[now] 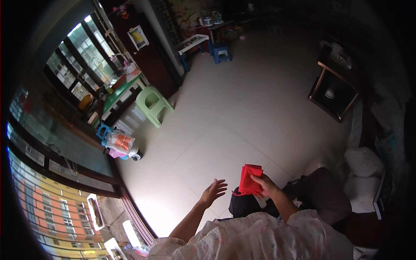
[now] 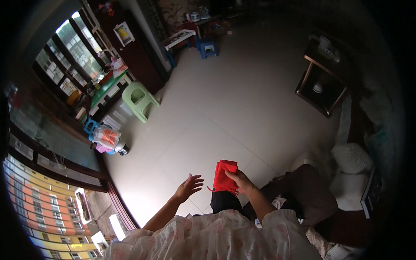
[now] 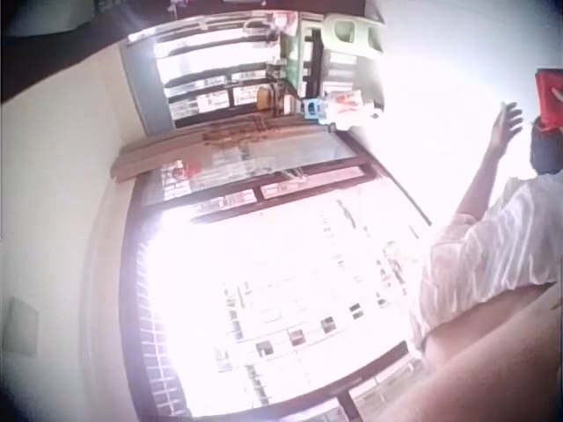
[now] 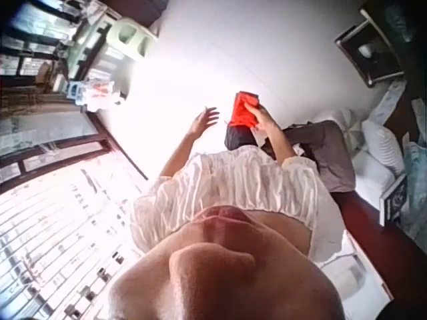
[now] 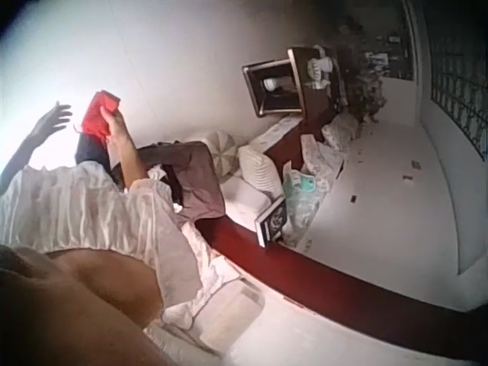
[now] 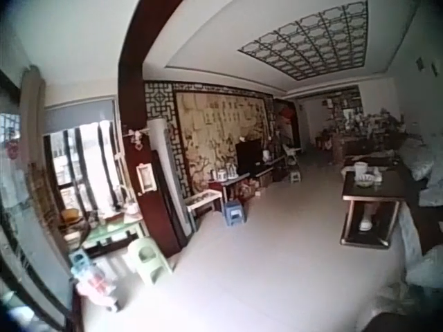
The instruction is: Folding several items of clothing on a bed and placing them in a chair.
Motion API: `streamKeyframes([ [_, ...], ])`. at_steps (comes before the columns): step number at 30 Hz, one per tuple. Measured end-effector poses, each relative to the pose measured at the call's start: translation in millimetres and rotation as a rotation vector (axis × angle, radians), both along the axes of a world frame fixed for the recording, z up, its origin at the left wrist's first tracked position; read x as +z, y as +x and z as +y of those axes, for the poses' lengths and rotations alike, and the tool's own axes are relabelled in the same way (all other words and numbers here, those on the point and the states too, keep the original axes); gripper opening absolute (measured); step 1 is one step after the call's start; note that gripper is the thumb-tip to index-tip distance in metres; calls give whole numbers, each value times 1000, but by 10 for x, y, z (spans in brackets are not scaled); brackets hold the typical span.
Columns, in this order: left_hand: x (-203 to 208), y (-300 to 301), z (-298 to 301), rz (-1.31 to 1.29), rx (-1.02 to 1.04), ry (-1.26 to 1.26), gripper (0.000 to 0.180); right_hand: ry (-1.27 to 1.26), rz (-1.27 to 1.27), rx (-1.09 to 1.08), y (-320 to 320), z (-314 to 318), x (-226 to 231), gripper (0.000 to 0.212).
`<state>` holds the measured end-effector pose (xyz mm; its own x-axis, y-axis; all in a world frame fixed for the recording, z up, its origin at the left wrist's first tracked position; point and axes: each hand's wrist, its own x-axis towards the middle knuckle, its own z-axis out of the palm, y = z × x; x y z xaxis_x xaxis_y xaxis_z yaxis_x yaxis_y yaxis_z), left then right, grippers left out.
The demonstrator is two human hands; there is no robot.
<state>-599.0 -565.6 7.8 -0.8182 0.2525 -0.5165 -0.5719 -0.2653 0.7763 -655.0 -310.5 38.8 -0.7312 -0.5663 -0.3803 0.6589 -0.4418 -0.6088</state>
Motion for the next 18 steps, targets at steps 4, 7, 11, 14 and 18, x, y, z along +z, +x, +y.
streamKeyframes([
  [4, 364, -810, 580, 27, -35, 309, 73, 99, 121, 189, -619, -204, -18, 43],
  [7, 372, -1459, 883, -47, 40, 319, 68, 181, 134, 147, -1307, -157, -231, 38],
  [11, 356, -2461, 1250, 52, 59, -33, 63, 499, 464, 47, -2344, 143, -339, 34],
  [14, 292, -3197, 1554, 266, 145, -275, 54, 424, 342, -87, -3086, 346, -104, 35],
  [18, 426, -4125, 1717, 296, 127, -568, 45, 377, 361, -135, -3969, 444, -69, 44],
])
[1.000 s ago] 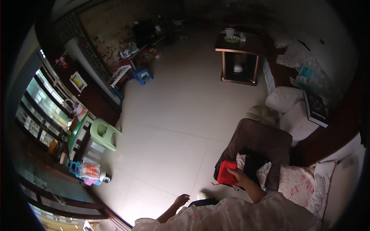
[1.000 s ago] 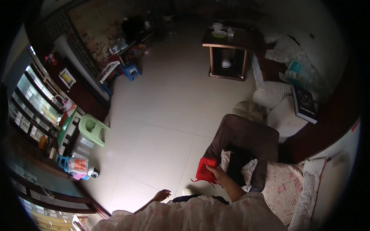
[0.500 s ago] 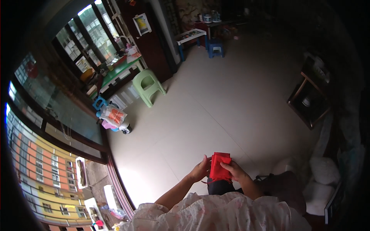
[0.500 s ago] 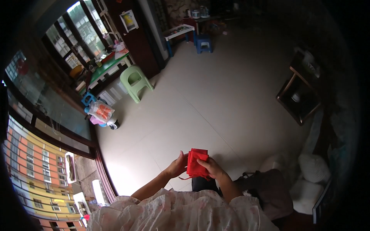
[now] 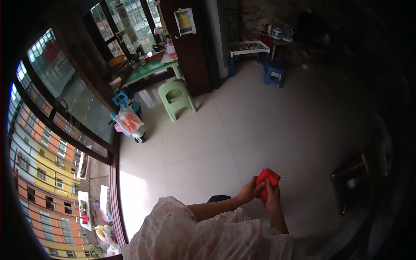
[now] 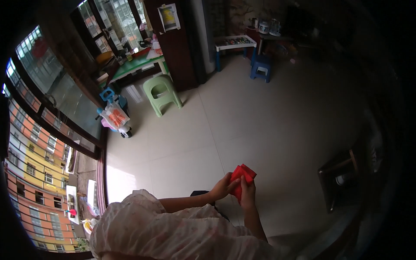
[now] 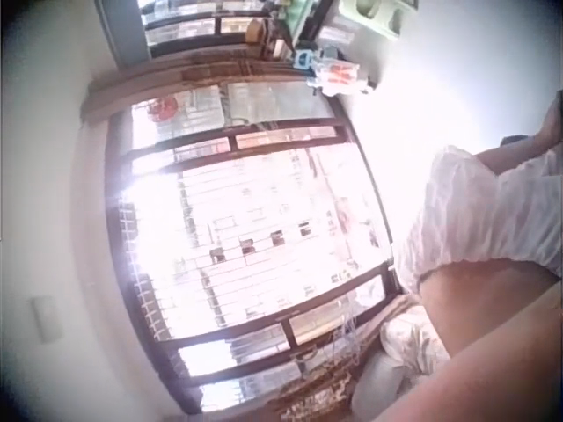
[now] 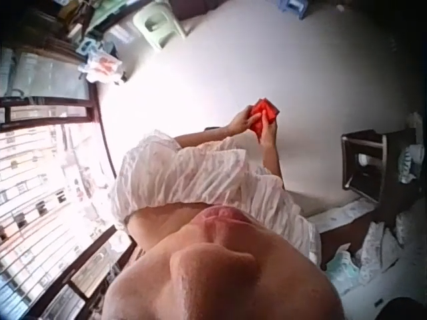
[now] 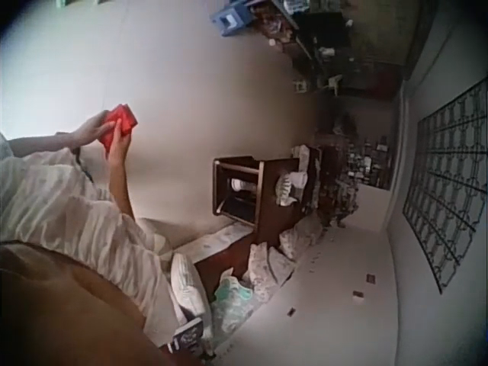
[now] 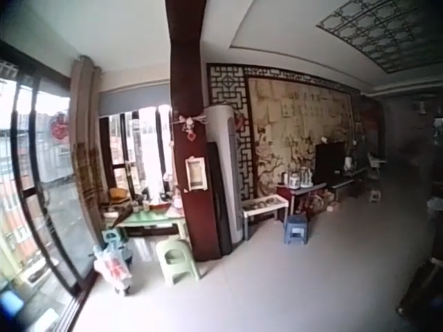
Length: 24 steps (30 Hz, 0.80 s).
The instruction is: Folding several items of clothing on a bed and placing them in a chair.
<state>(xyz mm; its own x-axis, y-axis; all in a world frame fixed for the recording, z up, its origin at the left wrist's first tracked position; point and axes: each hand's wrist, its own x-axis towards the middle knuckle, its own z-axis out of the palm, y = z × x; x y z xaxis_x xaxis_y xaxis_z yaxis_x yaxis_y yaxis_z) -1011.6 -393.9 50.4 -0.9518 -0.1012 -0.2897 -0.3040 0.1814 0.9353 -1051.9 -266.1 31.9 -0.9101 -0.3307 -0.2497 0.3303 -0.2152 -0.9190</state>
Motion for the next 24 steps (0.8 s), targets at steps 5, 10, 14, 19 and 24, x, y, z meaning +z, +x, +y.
streamKeyframes([
  [5, -108, -993, -66, -68, -73, 30, 59, -7, -89, 4, -925, 53, 77, 53],
  [10, -299, -2134, 244, -36, -171, 136, 64, -87, -137, 77, -2009, 379, 82, 60],
  [14, -100, -2810, 512, 1, -58, 108, 57, -76, -214, 56, -2752, 519, 250, 59],
  [19, -84, -3466, 684, -41, 221, 17, 48, 213, 170, -20, -3563, 343, 35, 44],
  [24, -71, -3871, 461, 16, 556, 378, 49, 318, 263, 300, -4271, 56, -34, 36],
])
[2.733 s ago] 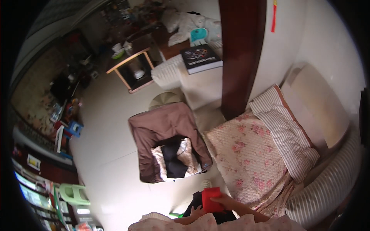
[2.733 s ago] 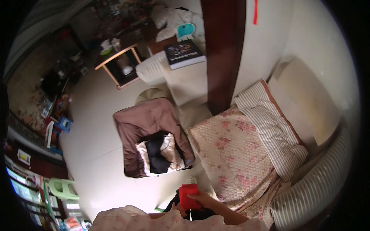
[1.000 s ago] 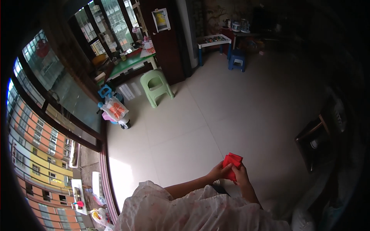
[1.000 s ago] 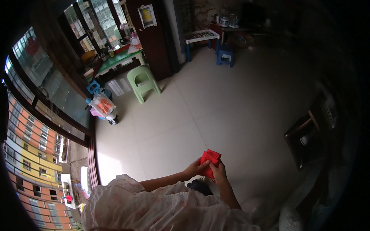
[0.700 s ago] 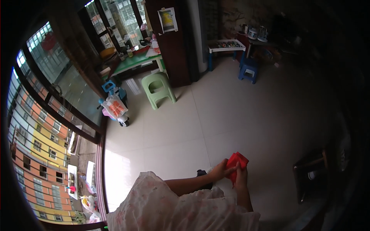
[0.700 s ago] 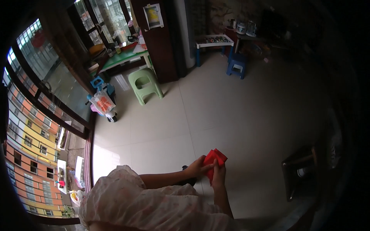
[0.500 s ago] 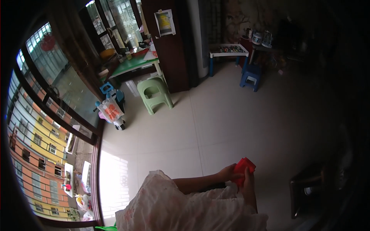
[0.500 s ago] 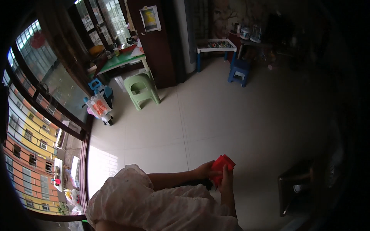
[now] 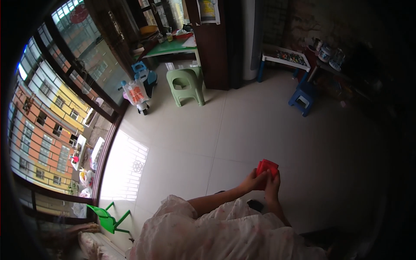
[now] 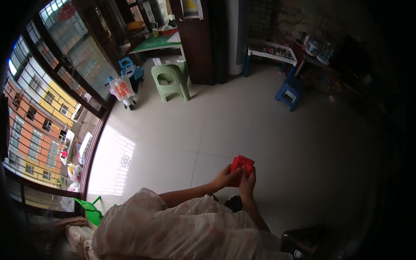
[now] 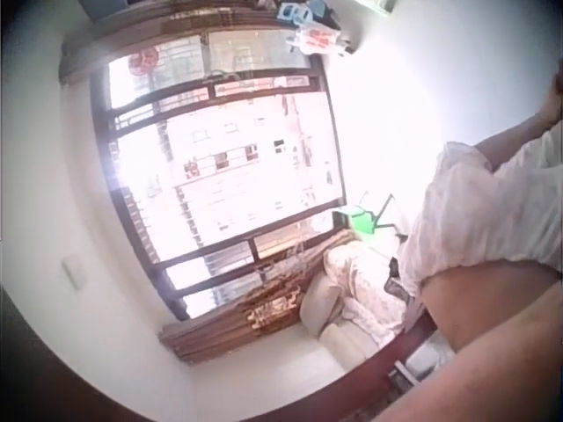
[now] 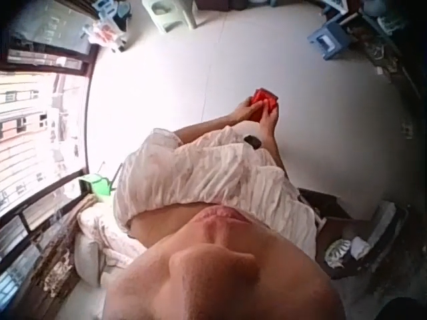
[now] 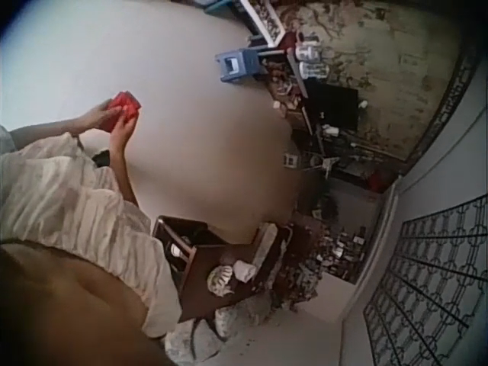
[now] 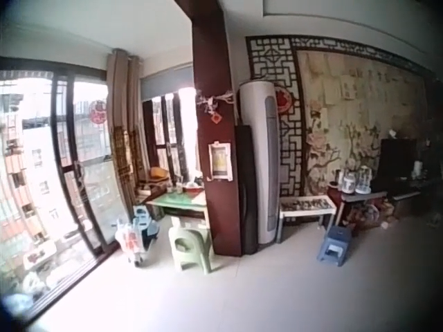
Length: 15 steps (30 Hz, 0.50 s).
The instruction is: Folding several items of clothing on a bed and placing them in a chair.
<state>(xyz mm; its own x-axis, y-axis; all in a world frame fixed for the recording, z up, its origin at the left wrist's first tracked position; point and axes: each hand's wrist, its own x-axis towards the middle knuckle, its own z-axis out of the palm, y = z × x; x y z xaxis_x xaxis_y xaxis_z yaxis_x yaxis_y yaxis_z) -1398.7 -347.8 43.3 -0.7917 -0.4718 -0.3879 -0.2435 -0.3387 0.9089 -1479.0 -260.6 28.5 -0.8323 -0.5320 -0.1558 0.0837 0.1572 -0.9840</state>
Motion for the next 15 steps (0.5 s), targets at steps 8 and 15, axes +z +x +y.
streamKeyframes([
  [8, 212, 340, -648, 88, 698, 52, 48, -97, 229, 532, 233, -1046, 220, 28],
  [15, 200, 876, -1613, -58, 947, -419, 33, -218, 73, 711, 751, -2225, 258, 29],
])
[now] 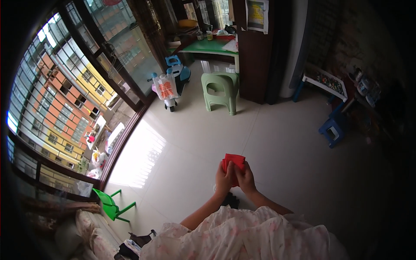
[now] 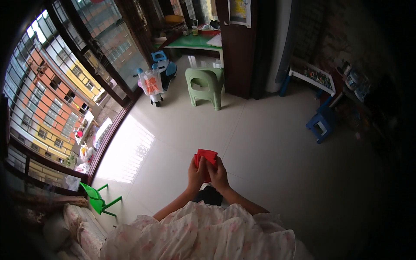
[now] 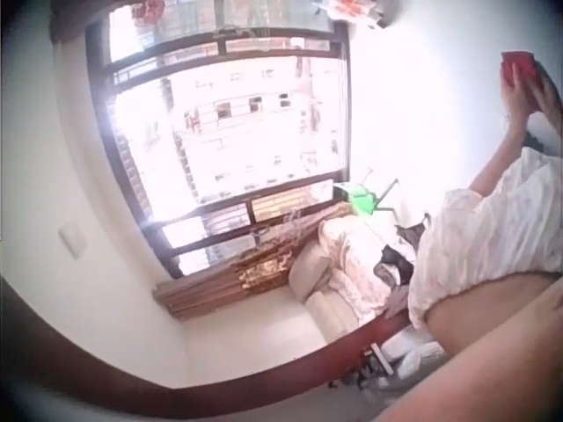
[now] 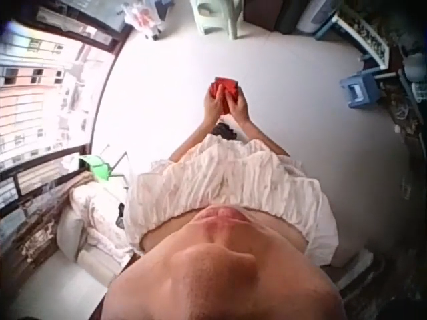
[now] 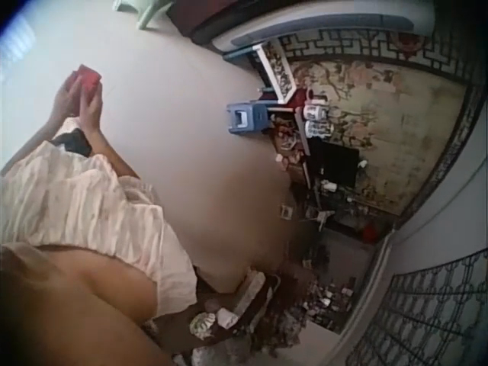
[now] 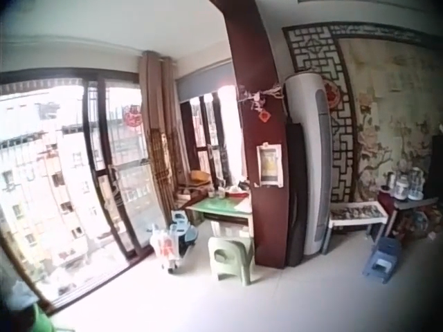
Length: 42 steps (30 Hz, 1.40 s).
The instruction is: Folding several items of clothing on a bed and placing them in a chair.
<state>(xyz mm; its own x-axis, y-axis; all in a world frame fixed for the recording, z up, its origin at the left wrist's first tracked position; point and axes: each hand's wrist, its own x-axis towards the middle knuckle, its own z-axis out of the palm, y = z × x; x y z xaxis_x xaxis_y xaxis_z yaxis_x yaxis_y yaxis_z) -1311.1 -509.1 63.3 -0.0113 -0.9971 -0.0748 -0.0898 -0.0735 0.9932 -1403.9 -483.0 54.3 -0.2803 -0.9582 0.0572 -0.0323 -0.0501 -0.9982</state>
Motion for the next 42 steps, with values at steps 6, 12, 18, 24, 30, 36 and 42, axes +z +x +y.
streamKeyframes([
  [6, 254, 575, -1052, -10, 183, -115, 20, -7, -104, 123, 629, -1315, 112, 27],
  [12, 172, 1101, -1999, -1, 295, -91, 16, -27, 159, 220, 1152, -2320, 225, 24],
  [18, -169, 1333, -2929, -137, 412, -46, 19, 35, 184, 326, 1401, -3300, -29, 19],
  [24, -307, 1562, -4346, -93, 346, 39, 25, -18, 142, 354, 1514, -4747, -216, 17],
  [30, 57, 1661, -5713, 157, 339, 141, 35, -85, 264, 470, 1522, -6232, -11, 16],
  [36, -191, 1778, -6996, 44, 336, 117, 36, -67, 319, 380, 1693, -7393, -119, 19],
  [42, -309, 1899, -8525, -119, 238, -1, 32, 6, 162, 234, 1826, -8785, -178, 34],
])
